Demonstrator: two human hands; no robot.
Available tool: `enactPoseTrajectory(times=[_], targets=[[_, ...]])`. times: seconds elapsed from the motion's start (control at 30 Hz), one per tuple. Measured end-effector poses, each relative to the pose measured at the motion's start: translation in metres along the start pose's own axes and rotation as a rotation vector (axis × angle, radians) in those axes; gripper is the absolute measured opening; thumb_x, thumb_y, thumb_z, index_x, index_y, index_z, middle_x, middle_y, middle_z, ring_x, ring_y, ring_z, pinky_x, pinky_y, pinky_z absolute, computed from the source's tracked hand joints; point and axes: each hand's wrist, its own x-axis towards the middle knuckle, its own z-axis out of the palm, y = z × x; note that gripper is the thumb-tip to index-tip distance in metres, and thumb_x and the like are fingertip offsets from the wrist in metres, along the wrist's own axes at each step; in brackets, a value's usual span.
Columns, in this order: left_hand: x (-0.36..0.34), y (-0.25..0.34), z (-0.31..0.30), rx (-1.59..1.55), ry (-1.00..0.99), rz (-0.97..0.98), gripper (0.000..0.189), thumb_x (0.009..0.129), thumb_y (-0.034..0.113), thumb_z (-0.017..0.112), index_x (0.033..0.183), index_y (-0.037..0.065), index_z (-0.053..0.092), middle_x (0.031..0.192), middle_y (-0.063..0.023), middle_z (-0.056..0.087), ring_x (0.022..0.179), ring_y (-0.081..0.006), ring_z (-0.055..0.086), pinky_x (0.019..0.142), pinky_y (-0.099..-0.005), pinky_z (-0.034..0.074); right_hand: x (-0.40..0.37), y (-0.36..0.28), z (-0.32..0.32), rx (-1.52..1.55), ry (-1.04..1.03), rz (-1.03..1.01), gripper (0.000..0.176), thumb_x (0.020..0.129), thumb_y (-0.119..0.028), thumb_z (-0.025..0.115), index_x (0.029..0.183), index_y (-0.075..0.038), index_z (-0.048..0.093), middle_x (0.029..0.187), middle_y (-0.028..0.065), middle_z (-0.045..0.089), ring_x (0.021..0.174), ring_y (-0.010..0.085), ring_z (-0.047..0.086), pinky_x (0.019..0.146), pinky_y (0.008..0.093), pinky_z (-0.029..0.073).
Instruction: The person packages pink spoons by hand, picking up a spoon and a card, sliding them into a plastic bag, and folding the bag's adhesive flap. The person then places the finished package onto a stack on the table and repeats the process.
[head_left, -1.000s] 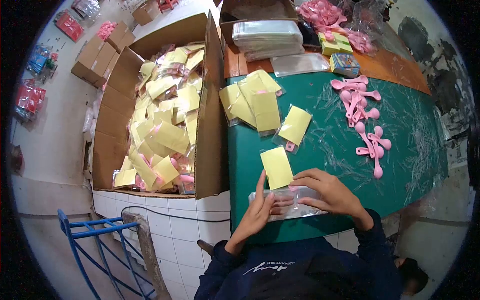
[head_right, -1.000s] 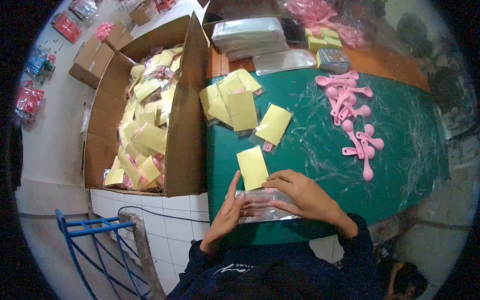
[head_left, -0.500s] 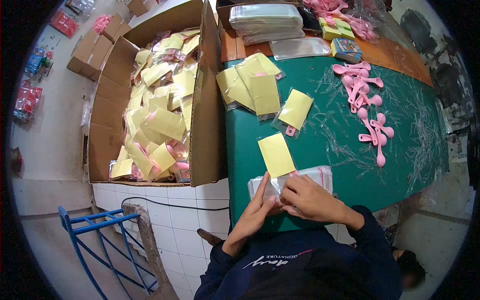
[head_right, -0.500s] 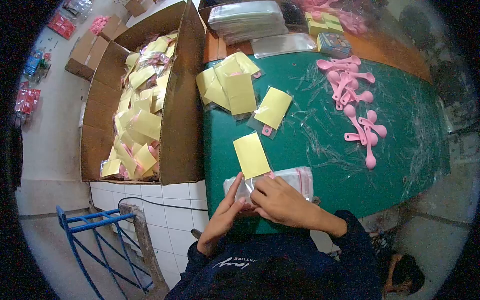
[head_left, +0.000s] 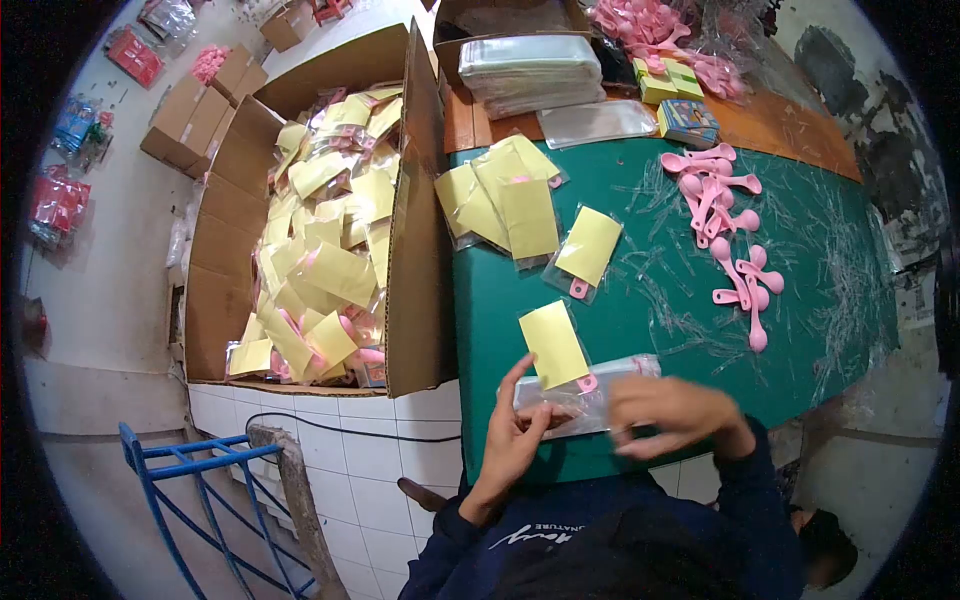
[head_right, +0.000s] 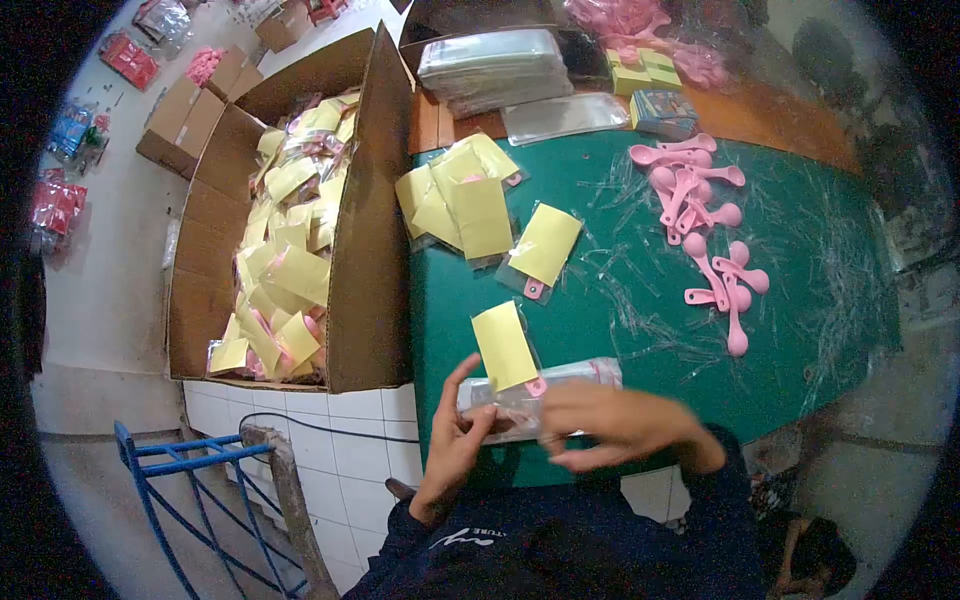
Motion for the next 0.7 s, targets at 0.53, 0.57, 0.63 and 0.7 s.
enactPoseTrajectory(times=[0.53, 0.57, 0.63, 0.7], targets=[[-0.003, -0.008, -0.012, -0.069, -0.3, -0.002, 0.022, 0.097, 0.01, 0.038, 0.113, 0.0, 0.049, 0.102, -0.0145, 0.062, 0.096, -0.0215, 0.061, 0.083, -0.0305, 0.047, -0.007, 0.017, 0.035, -0.362, 0.462, 0.371, 0.044, 0.068, -0.011, 0.075, 0.106, -0.006, 0.053, 0.104, 0.0123, 0.049, 0.092, 0.0287, 0.055, 0.077, 0.0364, 0.048], [-0.005, -0.007, -0.015, -0.053, -0.323, 0.01, 0.022, 0.097, 0.01, 0.037, 0.113, 0.0, 0.049, 0.102, -0.015, 0.062, 0.097, -0.0219, 0.061, 0.084, -0.0312, 0.047, -0.008, 0.024, 0.046, -0.307, 0.509, 0.362, 0.038, 0.069, -0.011, 0.074, 0.102, -0.006, 0.055, 0.104, 0.0121, 0.049, 0.091, 0.0277, 0.055, 0.077, 0.0358, 0.048], [-0.007, 0.004, -0.018, -0.138, -0.337, -0.092, 0.02, 0.096, 0.007, 0.038, 0.112, 0.001, 0.049, 0.1, -0.0156, 0.063, 0.096, -0.0218, 0.062, 0.084, -0.0305, 0.047, -0.006, 0.035, 0.058, -0.202, 0.598, 0.333, 0.026, 0.072, -0.011, 0.072, 0.094, -0.005, 0.058, 0.103, 0.0115, 0.05, 0.09, 0.0256, 0.056, 0.076, 0.0347, 0.048], [-0.007, 0.006, -0.02, -0.121, -0.3, -0.128, 0.018, 0.095, 0.005, 0.041, 0.111, 0.001, 0.049, 0.098, -0.0153, 0.063, 0.094, -0.0213, 0.062, 0.083, -0.0295, 0.047, -0.01, 0.031, 0.054, -0.191, 0.634, 0.357, 0.02, 0.073, -0.008, 0.07, 0.09, -0.005, 0.059, 0.103, 0.011, 0.05, 0.088, 0.0242, 0.056, 0.075, 0.0331, 0.048]])
